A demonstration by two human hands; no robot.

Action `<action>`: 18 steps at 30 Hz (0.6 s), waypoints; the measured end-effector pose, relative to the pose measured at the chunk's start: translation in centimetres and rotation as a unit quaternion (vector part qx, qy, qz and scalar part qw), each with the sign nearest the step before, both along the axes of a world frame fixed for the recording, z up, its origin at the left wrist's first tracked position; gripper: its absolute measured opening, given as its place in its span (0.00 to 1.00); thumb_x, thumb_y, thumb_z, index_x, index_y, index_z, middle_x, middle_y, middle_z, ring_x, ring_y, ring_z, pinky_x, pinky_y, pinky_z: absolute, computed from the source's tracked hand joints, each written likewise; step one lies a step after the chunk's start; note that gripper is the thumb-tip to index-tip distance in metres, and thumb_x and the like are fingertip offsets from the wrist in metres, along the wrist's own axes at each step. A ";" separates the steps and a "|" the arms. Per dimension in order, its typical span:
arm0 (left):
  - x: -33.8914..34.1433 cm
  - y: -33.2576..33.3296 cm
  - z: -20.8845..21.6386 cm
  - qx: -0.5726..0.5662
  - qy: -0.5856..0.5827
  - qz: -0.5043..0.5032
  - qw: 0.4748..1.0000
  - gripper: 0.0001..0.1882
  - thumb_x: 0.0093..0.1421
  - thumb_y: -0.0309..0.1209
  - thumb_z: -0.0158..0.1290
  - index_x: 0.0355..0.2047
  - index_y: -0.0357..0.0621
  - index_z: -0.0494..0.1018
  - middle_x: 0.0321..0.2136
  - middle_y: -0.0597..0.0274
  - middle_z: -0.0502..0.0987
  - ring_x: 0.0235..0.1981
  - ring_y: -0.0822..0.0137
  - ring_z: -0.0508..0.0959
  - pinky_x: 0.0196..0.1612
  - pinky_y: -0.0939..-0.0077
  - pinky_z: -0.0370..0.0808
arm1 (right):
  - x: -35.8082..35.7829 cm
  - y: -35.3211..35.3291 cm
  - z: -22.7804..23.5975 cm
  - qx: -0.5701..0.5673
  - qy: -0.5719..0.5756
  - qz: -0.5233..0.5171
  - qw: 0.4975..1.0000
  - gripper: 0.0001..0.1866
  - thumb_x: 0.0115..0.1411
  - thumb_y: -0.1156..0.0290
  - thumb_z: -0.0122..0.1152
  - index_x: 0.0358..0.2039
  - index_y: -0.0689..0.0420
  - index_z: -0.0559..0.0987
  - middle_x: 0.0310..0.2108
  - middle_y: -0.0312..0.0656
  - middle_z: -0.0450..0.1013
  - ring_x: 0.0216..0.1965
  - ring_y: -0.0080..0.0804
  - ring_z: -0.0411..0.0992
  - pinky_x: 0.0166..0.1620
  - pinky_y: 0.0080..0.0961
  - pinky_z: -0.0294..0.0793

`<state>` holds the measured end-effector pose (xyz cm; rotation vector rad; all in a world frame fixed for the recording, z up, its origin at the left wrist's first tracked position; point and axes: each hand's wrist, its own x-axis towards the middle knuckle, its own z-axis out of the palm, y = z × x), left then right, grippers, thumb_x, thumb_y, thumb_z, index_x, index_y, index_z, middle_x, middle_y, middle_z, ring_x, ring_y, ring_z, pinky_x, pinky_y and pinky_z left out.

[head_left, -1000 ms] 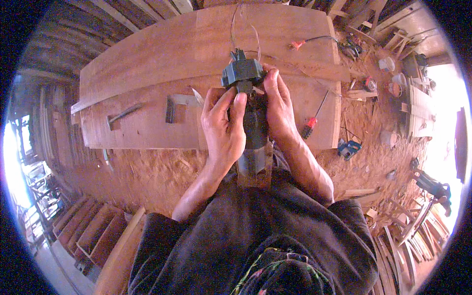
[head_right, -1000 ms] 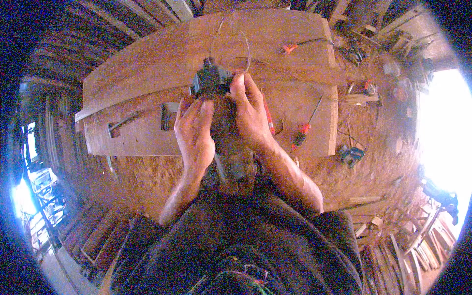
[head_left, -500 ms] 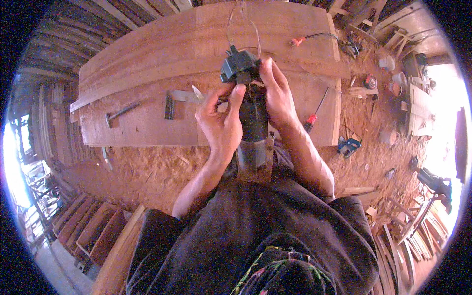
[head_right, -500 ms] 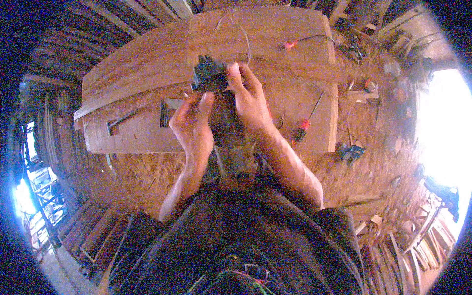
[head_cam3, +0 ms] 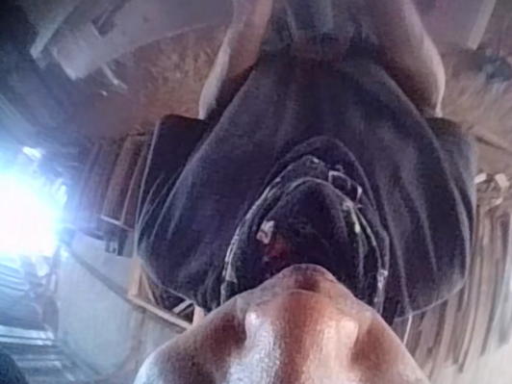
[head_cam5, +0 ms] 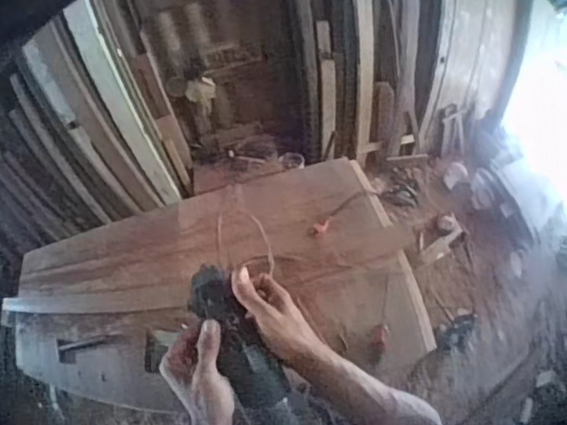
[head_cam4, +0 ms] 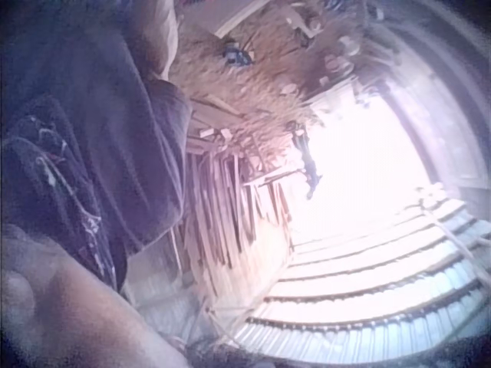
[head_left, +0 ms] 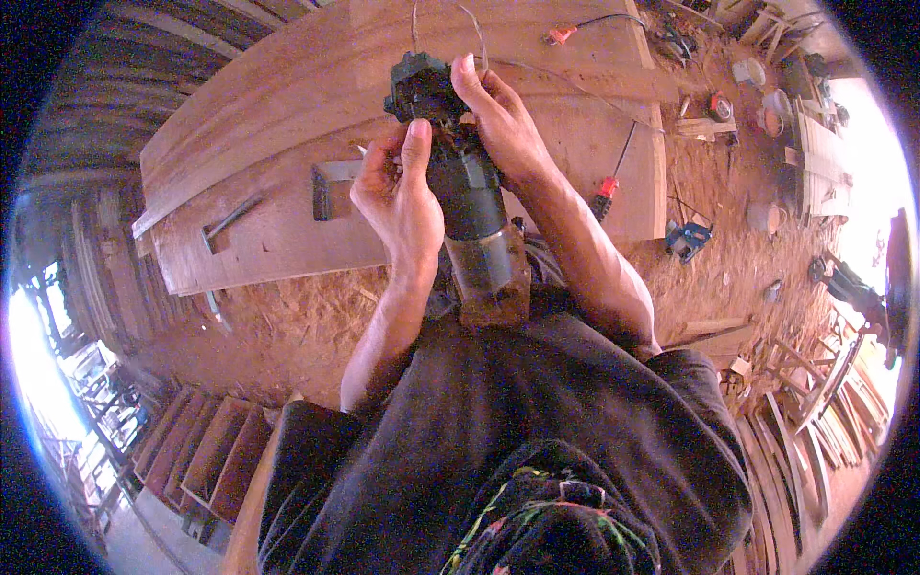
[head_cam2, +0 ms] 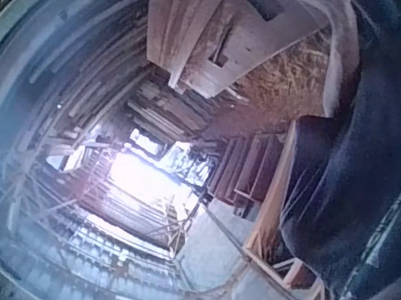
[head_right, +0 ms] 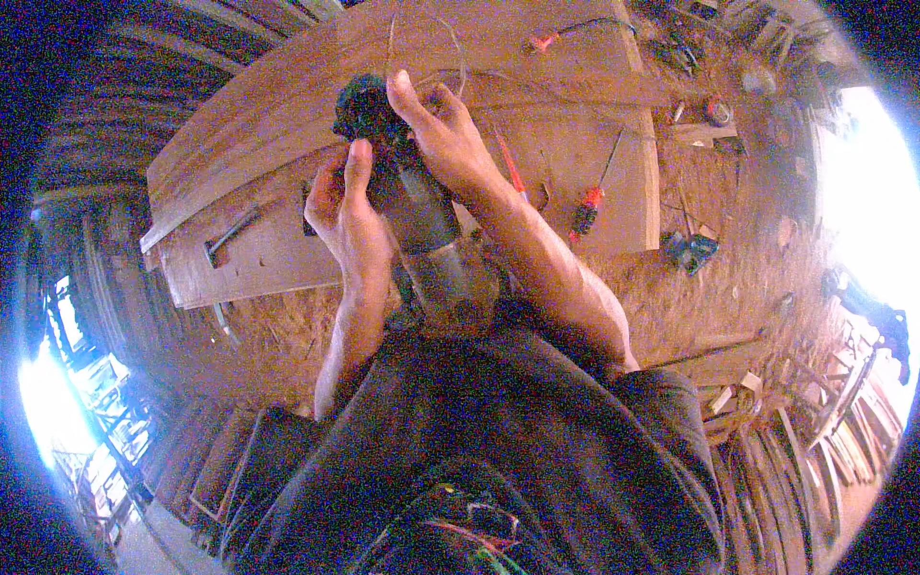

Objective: The person uses a screwdriver to tighten a screw on a small black component. They then attach this component to a handheld power tool, likely a router, and secure it by tightening a knob. The person continues to adjust and tighten parts of the tool.

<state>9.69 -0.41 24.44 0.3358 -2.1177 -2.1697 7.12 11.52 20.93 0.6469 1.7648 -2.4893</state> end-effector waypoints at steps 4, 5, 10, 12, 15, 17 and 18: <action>0.0 0.0 0.2 0.008 -0.001 -0.008 1.000 0.11 0.64 0.33 0.62 0.34 0.34 0.82 0.28 0.70 0.79 0.31 0.80 0.71 0.36 0.82 0.66 | 0.3 0.0 1.1 -0.017 0.005 -0.008 1.000 0.35 0.66 0.38 0.56 0.46 0.66 0.77 0.42 0.44 0.77 0.44 0.29 0.73 0.49 0.28 0.72; 0.0 0.1 0.4 0.012 0.002 -0.010 1.000 0.11 0.64 0.33 0.62 0.34 0.34 0.81 0.28 0.70 0.79 0.31 0.79 0.71 0.36 0.83 0.66 | 0.4 -0.1 1.7 -0.036 0.014 -0.011 0.999 0.34 0.67 0.40 0.56 0.46 0.65 0.77 0.42 0.44 0.77 0.44 0.29 0.73 0.49 0.27 0.72; 0.0 -0.6 -0.6 0.033 -0.009 -0.038 0.999 0.15 0.62 0.38 0.64 0.39 0.37 0.81 0.36 0.63 0.82 0.38 0.71 0.77 0.45 0.75 0.72 | 0.7 0.0 1.2 -0.056 0.038 -0.013 0.998 0.31 0.67 0.43 0.58 0.49 0.63 0.77 0.44 0.43 0.77 0.47 0.29 0.73 0.53 0.26 0.72; 0.1 -0.8 -0.9 0.061 -0.016 -0.039 0.997 0.15 0.62 0.38 0.64 0.39 0.37 0.81 0.36 0.63 0.82 0.38 0.71 0.77 0.45 0.76 0.72 | 0.9 0.0 1.0 -0.064 0.050 0.000 0.997 0.31 0.67 0.43 0.59 0.51 0.62 0.76 0.46 0.44 0.77 0.48 0.29 0.73 0.54 0.26 0.71; 0.3 -0.8 -1.1 0.058 -0.014 -0.032 0.998 0.15 0.62 0.38 0.64 0.39 0.38 0.80 0.37 0.63 0.82 0.38 0.72 0.77 0.45 0.77 0.71 | 1.3 0.5 0.3 -0.029 0.045 0.027 0.998 0.31 0.67 0.44 0.59 0.52 0.63 0.75 0.48 0.45 0.77 0.50 0.29 0.73 0.55 0.26 0.71; 0.5 -0.6 -1.0 0.052 -0.010 -0.025 0.998 0.15 0.62 0.38 0.64 0.40 0.38 0.80 0.37 0.64 0.82 0.38 0.72 0.77 0.44 0.77 0.71 | 1.3 0.6 -0.4 -0.002 0.026 0.029 0.999 0.31 0.67 0.45 0.59 0.52 0.63 0.75 0.48 0.44 0.77 0.50 0.29 0.73 0.55 0.26 0.71; 0.5 -0.5 -0.8 0.054 -0.009 -0.022 0.998 0.15 0.62 0.38 0.64 0.40 0.38 0.80 0.37 0.64 0.82 0.38 0.72 0.76 0.44 0.77 0.71 | 1.4 0.5 -0.3 -0.014 0.023 0.023 0.999 0.30 0.68 0.45 0.58 0.52 0.63 0.75 0.47 0.44 0.77 0.50 0.28 0.73 0.54 0.26 0.71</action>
